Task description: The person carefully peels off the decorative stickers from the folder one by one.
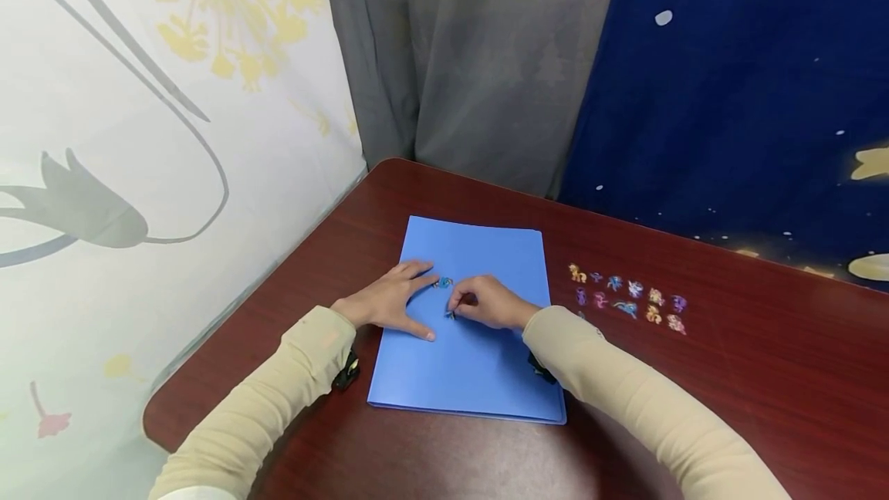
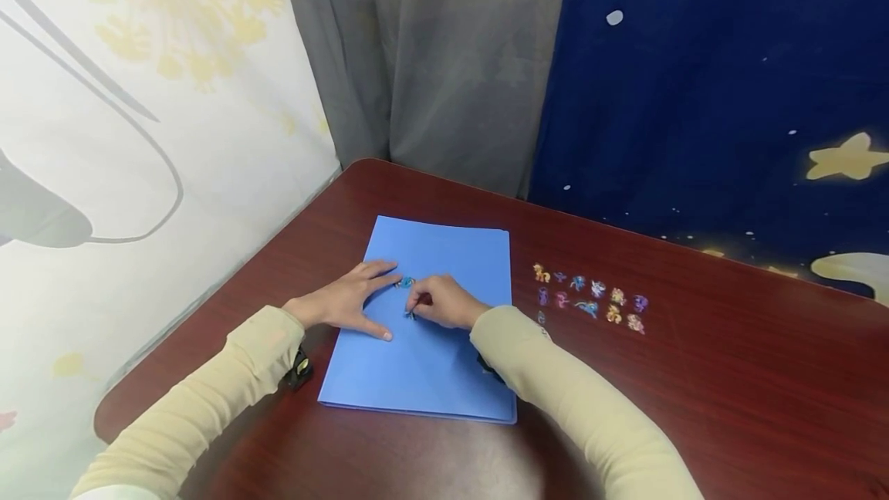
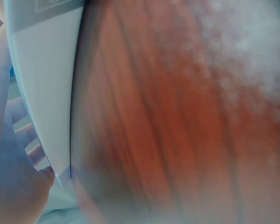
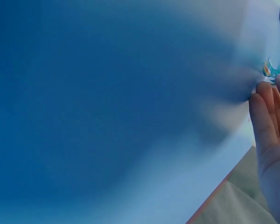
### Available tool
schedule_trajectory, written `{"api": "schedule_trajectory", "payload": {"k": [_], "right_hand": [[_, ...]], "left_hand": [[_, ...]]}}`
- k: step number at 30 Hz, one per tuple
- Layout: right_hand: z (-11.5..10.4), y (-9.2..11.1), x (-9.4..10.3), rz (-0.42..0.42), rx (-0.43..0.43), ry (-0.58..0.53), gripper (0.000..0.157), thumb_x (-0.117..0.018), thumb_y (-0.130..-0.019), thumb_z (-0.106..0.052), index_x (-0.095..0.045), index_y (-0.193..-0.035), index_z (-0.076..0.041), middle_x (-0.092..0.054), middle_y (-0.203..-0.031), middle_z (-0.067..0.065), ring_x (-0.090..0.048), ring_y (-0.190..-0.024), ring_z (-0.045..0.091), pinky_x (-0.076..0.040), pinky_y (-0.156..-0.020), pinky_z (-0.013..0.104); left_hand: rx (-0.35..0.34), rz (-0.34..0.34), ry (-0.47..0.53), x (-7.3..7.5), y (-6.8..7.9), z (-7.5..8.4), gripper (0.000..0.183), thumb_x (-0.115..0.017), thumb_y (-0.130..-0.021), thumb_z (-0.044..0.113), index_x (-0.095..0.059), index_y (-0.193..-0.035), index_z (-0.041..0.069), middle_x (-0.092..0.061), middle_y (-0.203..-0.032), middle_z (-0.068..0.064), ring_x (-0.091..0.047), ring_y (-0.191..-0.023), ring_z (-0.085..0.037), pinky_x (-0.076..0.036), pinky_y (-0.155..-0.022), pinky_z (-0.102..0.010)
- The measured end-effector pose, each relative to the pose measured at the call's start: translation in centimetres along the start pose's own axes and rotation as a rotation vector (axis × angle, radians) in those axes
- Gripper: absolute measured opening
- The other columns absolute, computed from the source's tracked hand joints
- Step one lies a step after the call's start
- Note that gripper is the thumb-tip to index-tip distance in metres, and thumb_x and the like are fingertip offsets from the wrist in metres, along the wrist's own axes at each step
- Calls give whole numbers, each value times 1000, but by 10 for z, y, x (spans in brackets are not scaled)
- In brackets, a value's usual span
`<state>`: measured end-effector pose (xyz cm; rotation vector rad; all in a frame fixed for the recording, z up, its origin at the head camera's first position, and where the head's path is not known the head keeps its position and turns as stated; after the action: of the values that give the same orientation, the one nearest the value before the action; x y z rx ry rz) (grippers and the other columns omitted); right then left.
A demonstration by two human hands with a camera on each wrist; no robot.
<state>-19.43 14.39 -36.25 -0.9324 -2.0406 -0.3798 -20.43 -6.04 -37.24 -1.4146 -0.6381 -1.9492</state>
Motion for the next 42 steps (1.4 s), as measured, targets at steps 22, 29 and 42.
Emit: {"api": "schedule_trajectory", "payload": {"k": [22, 29, 42], "right_hand": [[25, 70, 34, 182, -105, -270, 14, -51, -90, 0, -63, -95, 4, -60, -82, 12, -55, -66, 15, -48, -62, 24], [48, 104, 46, 211, -202, -303, 13, -53, -87, 3, -61, -96, 6, -59, -86, 14, -57, -72, 19, -49, -64, 24], [75, 150, 69, 378, -418, -176, 11, -59, -84, -1, -62, -91, 6, -63, -81, 12, -57, -65, 19, -48, -56, 29]], "left_hand": [[5, -8, -14, 0, 1, 0, 98, -65, -65, 64, -33, -140, 11, -21, -146, -9, -15, -132, -28, -23, -103, -48], [8, -18, -21, 0, 0, 0, 98, -65, -65, 64, -32, -140, 11, -21, -146, -9, -15, -133, -28, -21, -103, -48], [9, -20, -38, -3, -2, -3, 99, -62, -64, 68, -31, -141, 13, -19, -147, -7, -13, -134, -27, -18, -104, -47]]}}
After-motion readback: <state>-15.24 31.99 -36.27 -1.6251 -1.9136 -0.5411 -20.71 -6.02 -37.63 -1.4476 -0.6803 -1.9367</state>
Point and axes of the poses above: each hand's wrist, its own y-axis away from the middle knuckle, its own x-axis out of the back of the hand, z = x × y, the point moved 1 cm from there along -y, towards the middle knuckle
